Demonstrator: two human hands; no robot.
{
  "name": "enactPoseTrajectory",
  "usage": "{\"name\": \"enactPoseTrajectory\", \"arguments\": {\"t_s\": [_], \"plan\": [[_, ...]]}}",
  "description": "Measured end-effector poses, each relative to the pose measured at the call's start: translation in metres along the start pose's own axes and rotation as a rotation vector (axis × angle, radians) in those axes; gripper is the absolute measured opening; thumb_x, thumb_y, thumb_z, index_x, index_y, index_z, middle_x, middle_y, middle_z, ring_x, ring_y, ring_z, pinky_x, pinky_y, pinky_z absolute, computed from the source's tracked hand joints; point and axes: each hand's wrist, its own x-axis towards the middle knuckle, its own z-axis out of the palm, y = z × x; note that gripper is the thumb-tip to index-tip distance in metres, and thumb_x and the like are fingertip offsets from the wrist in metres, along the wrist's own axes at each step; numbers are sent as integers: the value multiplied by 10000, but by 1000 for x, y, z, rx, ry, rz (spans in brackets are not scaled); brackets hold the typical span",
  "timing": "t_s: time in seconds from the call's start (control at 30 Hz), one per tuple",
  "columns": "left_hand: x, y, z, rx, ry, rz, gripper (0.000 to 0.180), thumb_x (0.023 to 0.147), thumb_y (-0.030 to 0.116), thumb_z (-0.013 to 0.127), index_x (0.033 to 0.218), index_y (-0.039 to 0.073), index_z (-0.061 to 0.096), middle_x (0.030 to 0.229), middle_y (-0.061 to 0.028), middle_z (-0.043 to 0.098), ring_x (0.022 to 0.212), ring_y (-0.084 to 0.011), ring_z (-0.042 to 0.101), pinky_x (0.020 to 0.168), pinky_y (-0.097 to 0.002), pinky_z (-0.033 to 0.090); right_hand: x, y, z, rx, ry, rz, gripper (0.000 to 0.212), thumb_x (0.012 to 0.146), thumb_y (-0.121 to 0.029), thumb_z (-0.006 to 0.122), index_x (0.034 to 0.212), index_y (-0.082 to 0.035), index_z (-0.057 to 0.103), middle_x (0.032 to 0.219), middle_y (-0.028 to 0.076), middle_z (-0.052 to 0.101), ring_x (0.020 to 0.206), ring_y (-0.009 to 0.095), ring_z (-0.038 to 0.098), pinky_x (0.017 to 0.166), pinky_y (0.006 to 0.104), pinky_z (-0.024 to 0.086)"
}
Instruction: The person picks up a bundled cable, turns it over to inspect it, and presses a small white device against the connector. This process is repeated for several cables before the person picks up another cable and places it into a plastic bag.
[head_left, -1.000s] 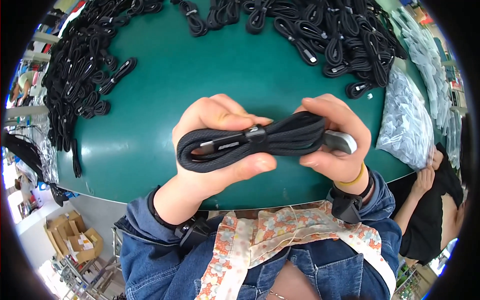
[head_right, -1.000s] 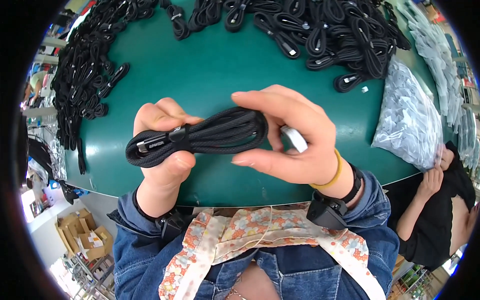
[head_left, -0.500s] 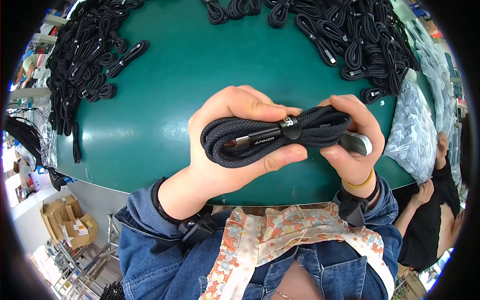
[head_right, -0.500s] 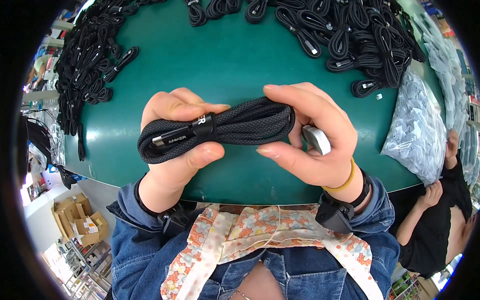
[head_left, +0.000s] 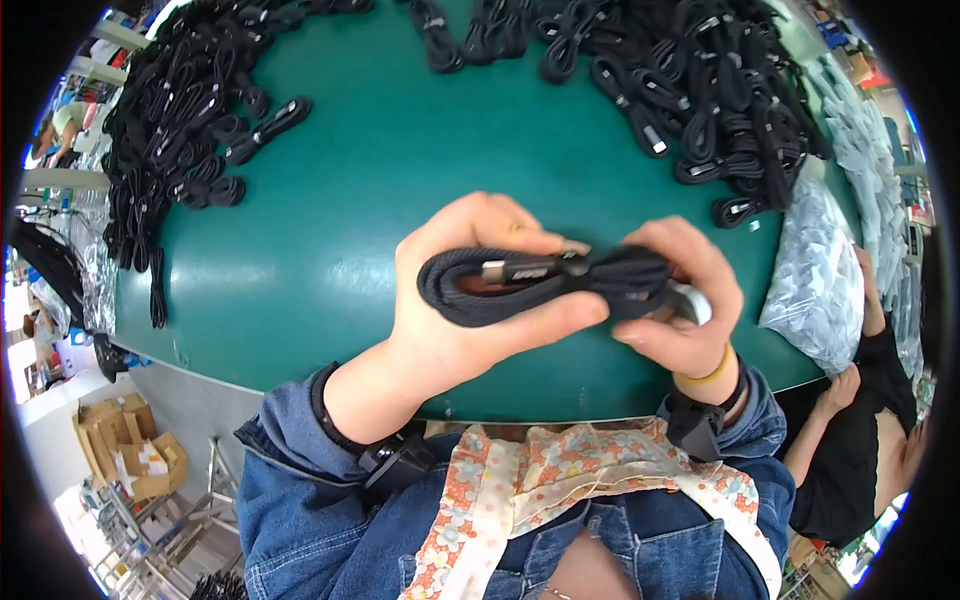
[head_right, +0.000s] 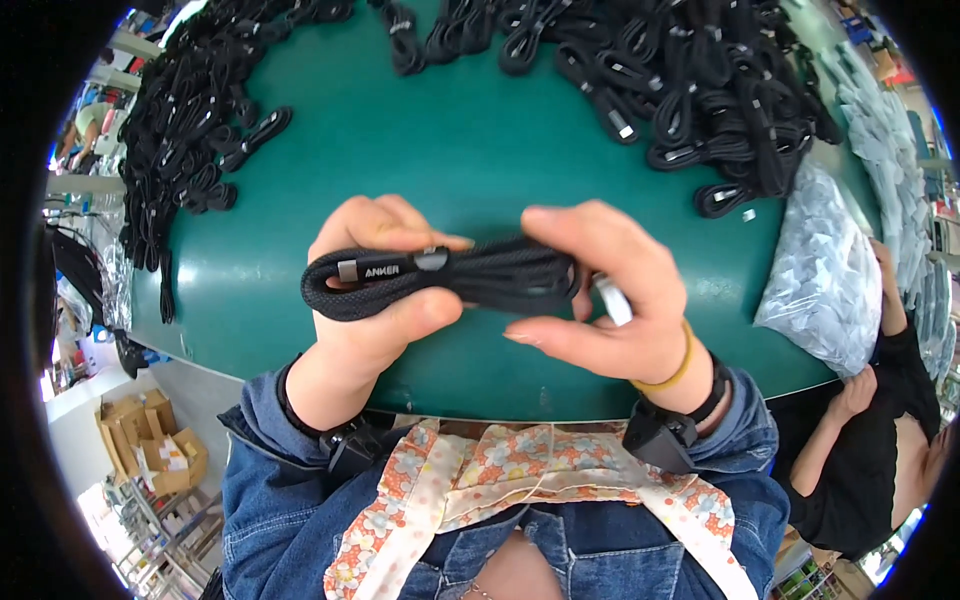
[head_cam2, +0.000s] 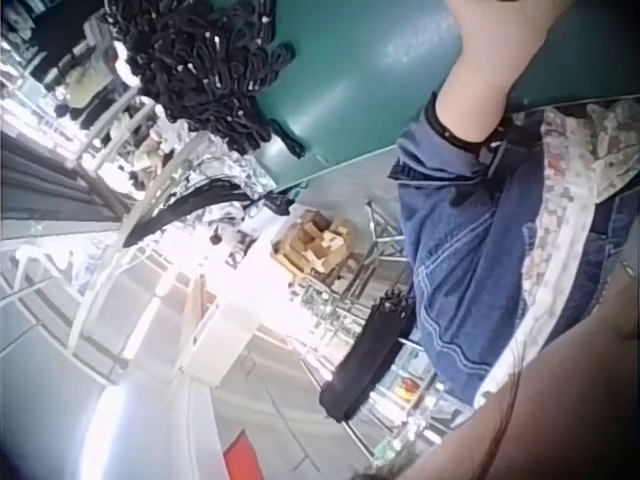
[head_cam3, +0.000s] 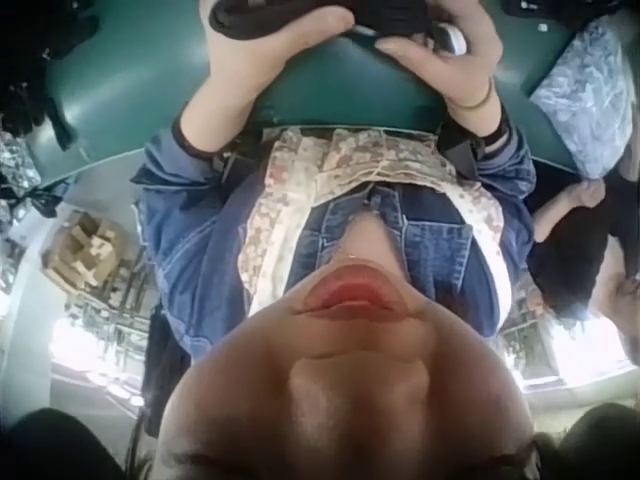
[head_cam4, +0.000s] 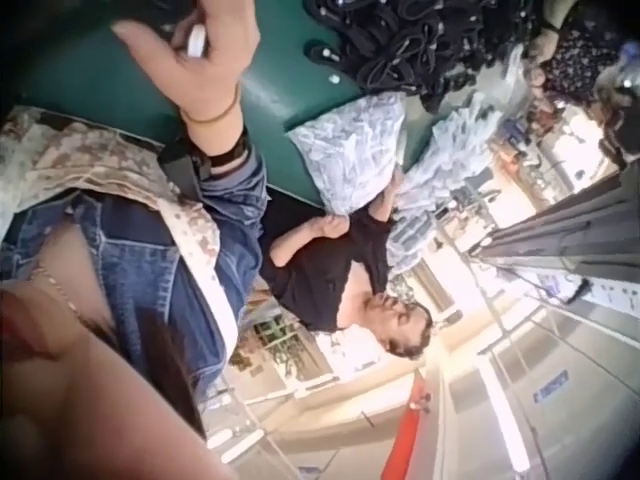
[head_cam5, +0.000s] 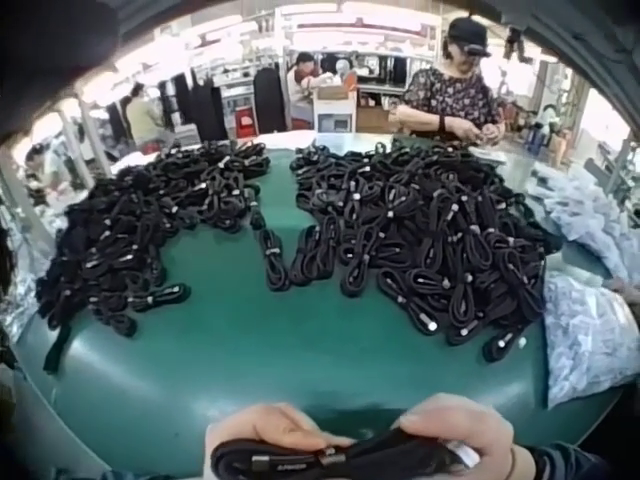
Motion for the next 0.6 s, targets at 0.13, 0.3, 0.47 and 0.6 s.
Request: {"name": "enactPoseTrajectory", "arguments": {"t_s": [0.13,0.3,0.47,0.6], "plan": [[4,-9,-4,-204,-187,16,461,534,114,776,896,17,507,870,-111,558,721,-157,547,676,-272,447,7,-8,-4,-223,3,-268,427,556,-70,725,936,-1,543,810,98,535,546,143,486,473,223,383],[15,10,13,-559,47,-218,487,653,183,699,1030,7,445,1021,-135,497,775,-169,534,735,-290,425,22,-38,-38,-568,323,-543,385,558,-65,720,899,-38,543,801,98,529,599,182,515,508,242,406],[22,-19,-5,-321,-133,-158,370,804,194,509,1097,2,388,1119,-128,424,819,-171,523,759,-302,414,62,-15,-124,-930,713,7,403,653,-79,642,1020,-10,491,880,70,528,774,200,509,694,252,406],[15,-13,-19,-114,-7,-226,260,840,151,427,1058,8,428,1101,-109,436,793,-154,516,745,-288,409,20,2,-122,-930,580,198,368,673,-88,622,1010,-7,497,917,103,531,829,214,514,728,273,408]]}}
